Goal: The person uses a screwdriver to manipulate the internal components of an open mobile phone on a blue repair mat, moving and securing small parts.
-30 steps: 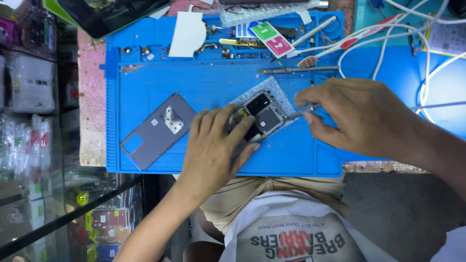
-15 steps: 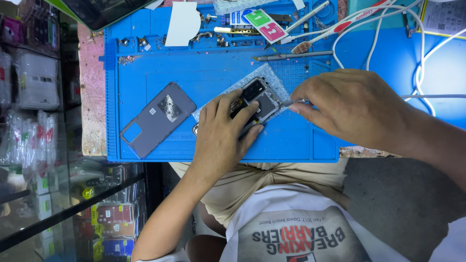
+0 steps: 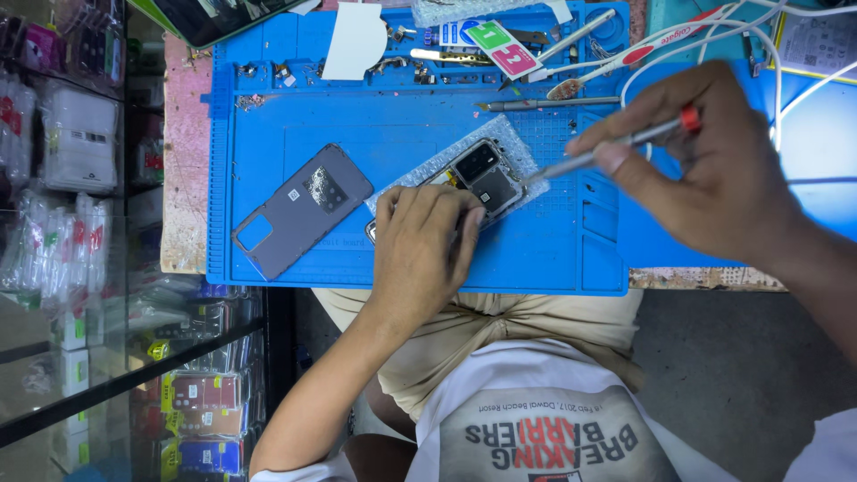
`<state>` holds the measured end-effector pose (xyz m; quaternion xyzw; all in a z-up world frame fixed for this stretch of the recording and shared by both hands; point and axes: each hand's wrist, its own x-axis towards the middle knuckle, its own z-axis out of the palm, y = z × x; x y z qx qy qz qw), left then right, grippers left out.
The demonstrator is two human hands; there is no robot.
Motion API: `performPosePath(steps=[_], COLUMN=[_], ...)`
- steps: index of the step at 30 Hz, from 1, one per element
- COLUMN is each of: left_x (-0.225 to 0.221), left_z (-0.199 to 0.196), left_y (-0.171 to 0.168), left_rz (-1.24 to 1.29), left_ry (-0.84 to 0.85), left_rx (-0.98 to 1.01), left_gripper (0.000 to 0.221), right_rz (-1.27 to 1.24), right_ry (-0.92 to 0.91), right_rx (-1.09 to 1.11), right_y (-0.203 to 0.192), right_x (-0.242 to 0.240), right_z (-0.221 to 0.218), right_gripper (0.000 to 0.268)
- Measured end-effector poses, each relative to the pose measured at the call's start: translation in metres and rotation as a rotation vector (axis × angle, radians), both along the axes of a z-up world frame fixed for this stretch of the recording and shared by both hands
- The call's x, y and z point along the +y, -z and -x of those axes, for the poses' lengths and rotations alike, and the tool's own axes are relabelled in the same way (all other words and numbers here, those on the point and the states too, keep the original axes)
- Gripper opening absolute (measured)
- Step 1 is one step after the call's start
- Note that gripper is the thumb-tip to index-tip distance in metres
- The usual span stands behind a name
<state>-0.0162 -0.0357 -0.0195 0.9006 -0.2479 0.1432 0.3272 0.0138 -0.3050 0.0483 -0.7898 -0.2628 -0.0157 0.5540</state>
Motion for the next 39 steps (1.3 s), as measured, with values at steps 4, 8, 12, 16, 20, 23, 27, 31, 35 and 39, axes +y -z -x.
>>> performPosePath(steps=[4, 8, 12, 16, 20, 23, 27, 31, 35, 39], left_x=[0.008, 0.005, -0.004, -0.007, -0.007, -0.009, -0.013, -0.013, -0.004, 0.054], left_z=[0.003, 0.016, 0.028, 0.031, 0.034, 0.035, 0.036, 0.035, 0.031, 0.01], left_y=[0.001, -0.002, 0.003, 0.013, 0.022, 0.026, 0.026, 0.022, 0.011, 0.014], left_rz=[-0.014, -0.032, -0.058, -0.028, 0.008, -0.004, -0.005, 0.032, 0.136, -0.007], left_ry=[-0.012, 0.073, 0.083, 0.089, 0.092, 0.085, 0.068, 0.075, 0.094, -0.088], left_rx=[-0.034, -0.015, -0.012, -0.012, -0.011, -0.024, -0.043, -0.038, -0.058, -0.062], left_gripper=[0.016, 0.02, 0.021, 0.023, 0.022, 0.022, 0.022, 0.019, 0.019, 0.016], right_rz=[0.196, 0.738, 0.967, 0.873, 0.923, 0.967, 0.984, 0.944, 0.942, 0.884], right_ry=[0.048, 0.09, 0.066, -0.01, -0.003, 0.018, 0.051, 0.053, 0.029, 0.256], right_rx=[-0.022, -0.035, 0.054, -0.037, 0.045, 0.093, 0.048, 0.031, -0.051, 0.011], right_y=[0.008, 0.022, 0.036, 0.043, 0.046, 0.043, 0.044, 0.052, 0.047, 0.025], right_x=[0.0, 0.026, 0.048, 0.047, 0.049, 0.054, 0.057, 0.05, 0.041, 0.048], right_z=[-0.016, -0.024, -0.028, -0.03, -0.037, -0.038, -0.034, -0.036, -0.038, -0.036], right_gripper=[0.013, 0.028, 0.034, 0.026, 0.021, 0.018, 0.017, 0.018, 0.019, 0.028])
